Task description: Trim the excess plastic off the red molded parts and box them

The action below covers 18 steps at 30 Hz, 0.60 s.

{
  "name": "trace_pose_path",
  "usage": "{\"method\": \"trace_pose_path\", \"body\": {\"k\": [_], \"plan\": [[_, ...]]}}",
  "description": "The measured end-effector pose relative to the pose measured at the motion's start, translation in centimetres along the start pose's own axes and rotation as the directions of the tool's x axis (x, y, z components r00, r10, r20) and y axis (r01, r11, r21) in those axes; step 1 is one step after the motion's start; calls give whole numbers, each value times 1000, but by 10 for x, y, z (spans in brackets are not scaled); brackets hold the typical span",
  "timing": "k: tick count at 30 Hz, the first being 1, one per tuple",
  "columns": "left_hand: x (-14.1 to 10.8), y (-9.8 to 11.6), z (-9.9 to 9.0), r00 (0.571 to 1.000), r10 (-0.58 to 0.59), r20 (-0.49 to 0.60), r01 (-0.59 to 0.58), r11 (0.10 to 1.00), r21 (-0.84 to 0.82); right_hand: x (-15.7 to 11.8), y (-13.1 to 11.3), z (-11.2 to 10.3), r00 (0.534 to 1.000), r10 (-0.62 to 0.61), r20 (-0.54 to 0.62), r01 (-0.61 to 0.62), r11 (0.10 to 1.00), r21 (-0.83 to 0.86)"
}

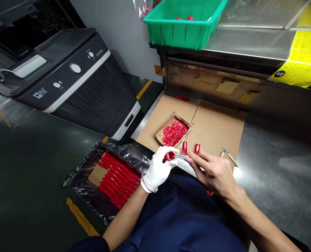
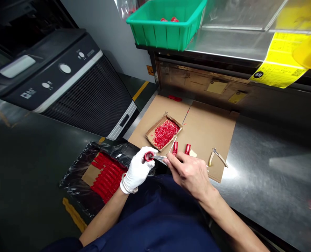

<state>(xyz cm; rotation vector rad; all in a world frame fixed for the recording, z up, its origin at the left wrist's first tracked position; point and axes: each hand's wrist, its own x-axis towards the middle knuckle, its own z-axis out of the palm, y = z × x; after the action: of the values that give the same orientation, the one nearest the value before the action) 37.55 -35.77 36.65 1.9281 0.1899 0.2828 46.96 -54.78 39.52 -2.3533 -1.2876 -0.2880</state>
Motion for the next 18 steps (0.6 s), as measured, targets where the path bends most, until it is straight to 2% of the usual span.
{"method": "trace_pose_path", "body": {"k": [6, 9, 12, 14, 18], "plan": [[0, -1, -1, 999, -36, -41, 36, 999, -4, -6, -9, 5, 998, 54, 36, -57, 995, 82], [0, 0, -2, 998, -63, -29, 61, 996, -66, -7, -11, 4, 994, 87, 68, -99, 976, 196], [-1, 0, -3, 998, -60, -33, 58, 995, -76, -7, -11, 4, 989, 139, 46, -146, 944, 295], [-2, -1, -3, 998, -32, -62, 29, 999, -41, -6, -11, 5, 985, 173, 13, -170, 947, 273], [-2, -2, -2, 994, 19, -109, -18, 1000, 8, -5, -14, 8, 984, 174, -33, -169, 978, 121]]}}
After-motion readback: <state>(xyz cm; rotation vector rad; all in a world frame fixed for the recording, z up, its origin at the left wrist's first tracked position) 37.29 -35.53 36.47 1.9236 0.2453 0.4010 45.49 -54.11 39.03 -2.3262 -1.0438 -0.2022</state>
